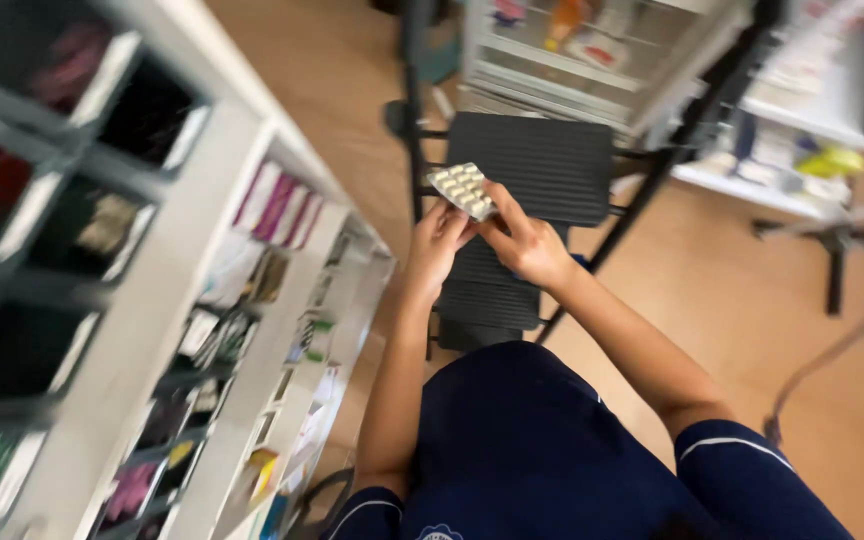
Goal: The person wipes several medicine blister packets with a blue cloth before placing them into small storage bins on a shelf.
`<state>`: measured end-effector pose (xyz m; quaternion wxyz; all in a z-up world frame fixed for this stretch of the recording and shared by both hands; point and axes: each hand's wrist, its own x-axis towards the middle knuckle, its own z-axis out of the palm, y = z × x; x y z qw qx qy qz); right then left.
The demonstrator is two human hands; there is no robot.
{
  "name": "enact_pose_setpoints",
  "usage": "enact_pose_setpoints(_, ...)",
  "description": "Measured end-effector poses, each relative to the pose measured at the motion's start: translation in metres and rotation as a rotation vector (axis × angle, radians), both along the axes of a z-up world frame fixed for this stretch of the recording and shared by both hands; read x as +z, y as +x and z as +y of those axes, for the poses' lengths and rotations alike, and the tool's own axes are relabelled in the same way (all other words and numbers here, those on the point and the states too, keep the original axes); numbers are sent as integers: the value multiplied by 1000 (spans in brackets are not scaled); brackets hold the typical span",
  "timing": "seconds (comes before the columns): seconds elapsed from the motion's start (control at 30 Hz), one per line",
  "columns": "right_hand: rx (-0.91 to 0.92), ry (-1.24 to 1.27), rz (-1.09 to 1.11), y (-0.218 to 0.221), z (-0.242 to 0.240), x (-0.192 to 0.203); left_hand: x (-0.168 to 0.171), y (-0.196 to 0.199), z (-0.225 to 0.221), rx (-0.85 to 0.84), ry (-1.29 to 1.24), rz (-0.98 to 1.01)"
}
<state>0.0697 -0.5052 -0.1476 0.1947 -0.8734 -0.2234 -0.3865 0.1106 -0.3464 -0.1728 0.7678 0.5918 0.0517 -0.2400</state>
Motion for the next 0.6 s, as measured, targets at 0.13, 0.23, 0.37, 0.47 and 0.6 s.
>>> enact_pose_setpoints(0.13,-114,-6,43,-3,-32,-66,-63,18,-44,-82,14,82)
enact_pose_setpoints(0.23,-185,-27,103,1,-40,-108,-90,32,-62,-109,146,87)
enact_pose_setpoints(0.37,-277,-68,176,4,-42,-125,-126,54,-65,-123,313,46)
enact_pose_setpoints(0.47,-298,-71,268,2,-46,-130,-152,69,-65,-122,430,-20)
enact_pose_setpoints(0.6,-364,-54,387,3,-55,-137,-149,74,-65,-248,912,-272)
